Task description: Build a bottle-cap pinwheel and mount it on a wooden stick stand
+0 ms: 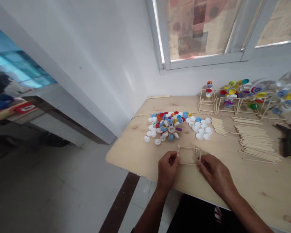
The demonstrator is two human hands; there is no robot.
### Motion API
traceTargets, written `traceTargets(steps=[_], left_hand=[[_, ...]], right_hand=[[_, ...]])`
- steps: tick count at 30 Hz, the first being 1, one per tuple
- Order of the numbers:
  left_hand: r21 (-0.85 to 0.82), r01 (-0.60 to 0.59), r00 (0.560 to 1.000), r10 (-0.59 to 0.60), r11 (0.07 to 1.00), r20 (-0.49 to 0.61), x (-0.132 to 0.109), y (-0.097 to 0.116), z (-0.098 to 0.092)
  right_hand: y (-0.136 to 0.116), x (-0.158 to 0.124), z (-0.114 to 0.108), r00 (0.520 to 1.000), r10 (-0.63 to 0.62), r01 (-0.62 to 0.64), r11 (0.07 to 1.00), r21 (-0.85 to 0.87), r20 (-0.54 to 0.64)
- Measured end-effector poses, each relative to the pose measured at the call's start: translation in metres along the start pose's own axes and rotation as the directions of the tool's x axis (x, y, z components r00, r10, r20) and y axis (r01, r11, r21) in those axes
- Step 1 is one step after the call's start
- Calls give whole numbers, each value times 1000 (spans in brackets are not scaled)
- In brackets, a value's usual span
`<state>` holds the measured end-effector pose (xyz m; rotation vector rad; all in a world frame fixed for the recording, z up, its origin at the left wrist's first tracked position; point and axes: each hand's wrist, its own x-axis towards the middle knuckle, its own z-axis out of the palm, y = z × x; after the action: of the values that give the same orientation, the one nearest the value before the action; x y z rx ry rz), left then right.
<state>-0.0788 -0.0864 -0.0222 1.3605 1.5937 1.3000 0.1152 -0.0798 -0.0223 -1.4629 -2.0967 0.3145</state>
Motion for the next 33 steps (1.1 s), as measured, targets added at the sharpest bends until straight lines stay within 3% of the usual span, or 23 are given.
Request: traceTargets(steps=[6, 9, 12, 14, 19, 22, 25, 29, 33], left_hand=[[-4, 9, 1000, -9, 1000, 0, -5, 3, -4], [18, -21, 999, 22, 1000, -49, -5, 4, -13], [124, -94, 982, 113, 988, -149, 7, 6, -25], [246, -204, 961, 242, 948, -136, 23, 9, -32], [566, -464, 859, 503, 681, 99, 70, 21, -35], [704, -541, 808, 516, 460, 284, 89, 27, -29], [775, -558, 795, 460, 298, 395, 102, 29, -24], [815, -549, 792, 425, 183, 438, 114, 28, -19], [829, -540, 793, 417, 146, 444, 120, 27, -16]], right_hand=[[0, -5, 1, 998, 10, -7, 999, 49, -59], [0, -11, -5, 995, 37, -29, 996, 84, -95], [3, -19, -14, 990, 93, -79, 989, 126, -106], [8, -23, -20, 984, 148, -130, 979, 158, -104], [20, -30, -22, 964, 250, -223, 943, 248, -85], [24, -34, -18, 959, 263, -226, 933, 281, -102], [26, -35, -16, 961, 251, -210, 936, 282, -116], [26, -35, -14, 966, 230, -193, 944, 267, -118], [25, -35, -13, 967, 220, -183, 951, 248, -127]])
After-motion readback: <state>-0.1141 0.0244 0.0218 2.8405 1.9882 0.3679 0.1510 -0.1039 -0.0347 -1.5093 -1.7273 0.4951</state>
